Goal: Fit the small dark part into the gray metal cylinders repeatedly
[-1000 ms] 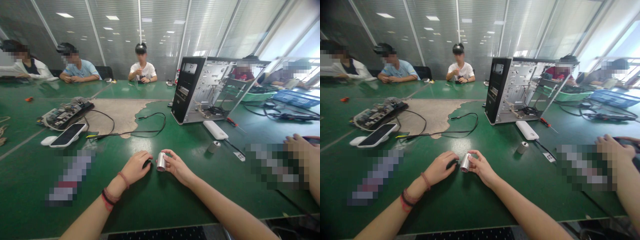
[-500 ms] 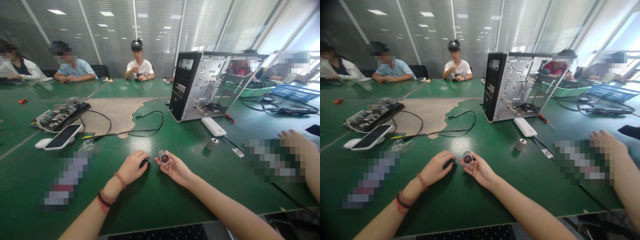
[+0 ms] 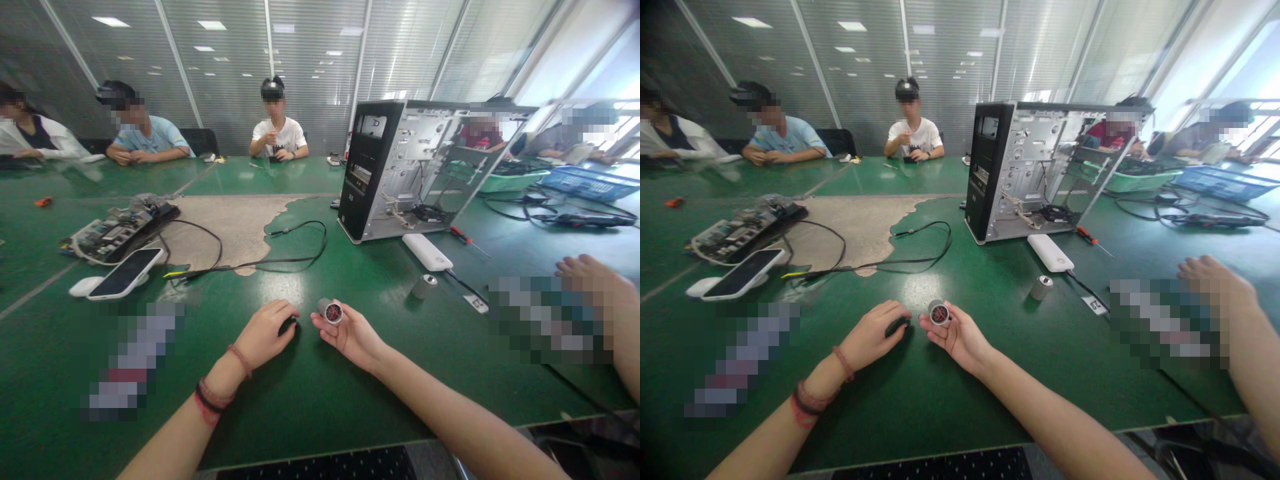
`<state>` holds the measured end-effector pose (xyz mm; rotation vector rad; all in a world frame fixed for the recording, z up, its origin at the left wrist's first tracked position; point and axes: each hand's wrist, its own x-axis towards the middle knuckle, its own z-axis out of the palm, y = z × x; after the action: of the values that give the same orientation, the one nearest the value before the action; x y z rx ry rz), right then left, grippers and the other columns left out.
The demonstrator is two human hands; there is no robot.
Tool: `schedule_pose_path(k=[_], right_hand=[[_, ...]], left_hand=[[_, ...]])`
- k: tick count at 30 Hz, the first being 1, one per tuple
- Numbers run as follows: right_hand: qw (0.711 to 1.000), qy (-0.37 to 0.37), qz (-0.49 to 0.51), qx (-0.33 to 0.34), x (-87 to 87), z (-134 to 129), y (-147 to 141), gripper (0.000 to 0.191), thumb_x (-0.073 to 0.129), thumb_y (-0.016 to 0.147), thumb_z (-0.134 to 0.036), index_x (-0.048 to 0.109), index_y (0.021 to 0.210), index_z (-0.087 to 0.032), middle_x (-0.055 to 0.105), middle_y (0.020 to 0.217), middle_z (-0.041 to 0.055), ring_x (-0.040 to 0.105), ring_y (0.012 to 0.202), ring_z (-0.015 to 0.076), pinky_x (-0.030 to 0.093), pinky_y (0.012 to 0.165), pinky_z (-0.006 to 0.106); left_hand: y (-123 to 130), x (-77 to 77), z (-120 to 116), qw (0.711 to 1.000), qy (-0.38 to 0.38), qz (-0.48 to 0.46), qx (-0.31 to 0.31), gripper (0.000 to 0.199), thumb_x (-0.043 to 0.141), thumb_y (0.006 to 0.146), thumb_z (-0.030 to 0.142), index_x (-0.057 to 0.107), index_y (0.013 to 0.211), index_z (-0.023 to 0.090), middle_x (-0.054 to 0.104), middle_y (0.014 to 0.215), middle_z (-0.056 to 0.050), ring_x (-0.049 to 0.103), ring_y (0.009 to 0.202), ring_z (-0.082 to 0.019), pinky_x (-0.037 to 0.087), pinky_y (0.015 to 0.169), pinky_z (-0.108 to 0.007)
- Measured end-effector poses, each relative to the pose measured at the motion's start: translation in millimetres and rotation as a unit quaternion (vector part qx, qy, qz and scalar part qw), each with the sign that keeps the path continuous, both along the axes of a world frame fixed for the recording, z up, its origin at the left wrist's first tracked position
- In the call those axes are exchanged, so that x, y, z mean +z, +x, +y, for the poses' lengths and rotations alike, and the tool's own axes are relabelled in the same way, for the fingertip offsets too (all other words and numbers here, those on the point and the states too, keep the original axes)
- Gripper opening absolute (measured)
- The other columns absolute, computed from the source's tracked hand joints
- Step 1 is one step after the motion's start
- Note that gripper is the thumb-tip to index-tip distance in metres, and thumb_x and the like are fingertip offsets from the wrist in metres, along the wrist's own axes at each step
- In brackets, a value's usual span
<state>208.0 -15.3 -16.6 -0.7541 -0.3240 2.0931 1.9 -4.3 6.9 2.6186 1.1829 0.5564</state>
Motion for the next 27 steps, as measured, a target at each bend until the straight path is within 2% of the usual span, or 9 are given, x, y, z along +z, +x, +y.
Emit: schedule_pose_path(k=[19,25,27], right_hand=[[1.0,-0.001,-0.023,0.008,3.5,-2.1,-0.2,0.04,0.034,0.095,-0.037,0.06,0.093,-0.007,0.072,0.078,0.0123,0.069,0.066,0.012,0.052,0.06,0.02],[0.998,0.054,-0.037,0.02,0.7,-3.9,-0.8,0.023,0.052,0.087,-0.033,0.054,0.097,-0.013,0.071,0.083,0.0095,0.069,0.069,0.0131,0.051,0.061,0.021],[0.995,0.087,-0.053,0.014,0.9,-5.4,-2.5,0.027,0.059,0.082,-0.034,0.05,0.101,-0.017,0.071,0.081,0.0065,0.068,0.069,0.014,0.051,0.061,0.022]], left_hand=[[-0.2,-1.3,1.3,1.0,-0.007,-0.001,-0.002,0.015,0.047,0.083,0.015,0.056,0.095,0.017,0.059,0.093,-0.006,0.054,0.088,-0.02,0.044,0.082,-0.034],[-0.2,-0.8,1.3,1.0,-0.012,-0.007,-0.002,0.015,0.047,0.083,0.015,0.056,0.095,0.017,0.059,0.094,-0.006,0.054,0.089,-0.02,0.044,0.083,-0.034],[-0.1,-0.7,1.3,1.0,-0.017,-0.013,-0.003,0.015,0.047,0.083,0.014,0.056,0.095,0.017,0.059,0.094,-0.006,0.054,0.09,-0.021,0.044,0.083,-0.034]])
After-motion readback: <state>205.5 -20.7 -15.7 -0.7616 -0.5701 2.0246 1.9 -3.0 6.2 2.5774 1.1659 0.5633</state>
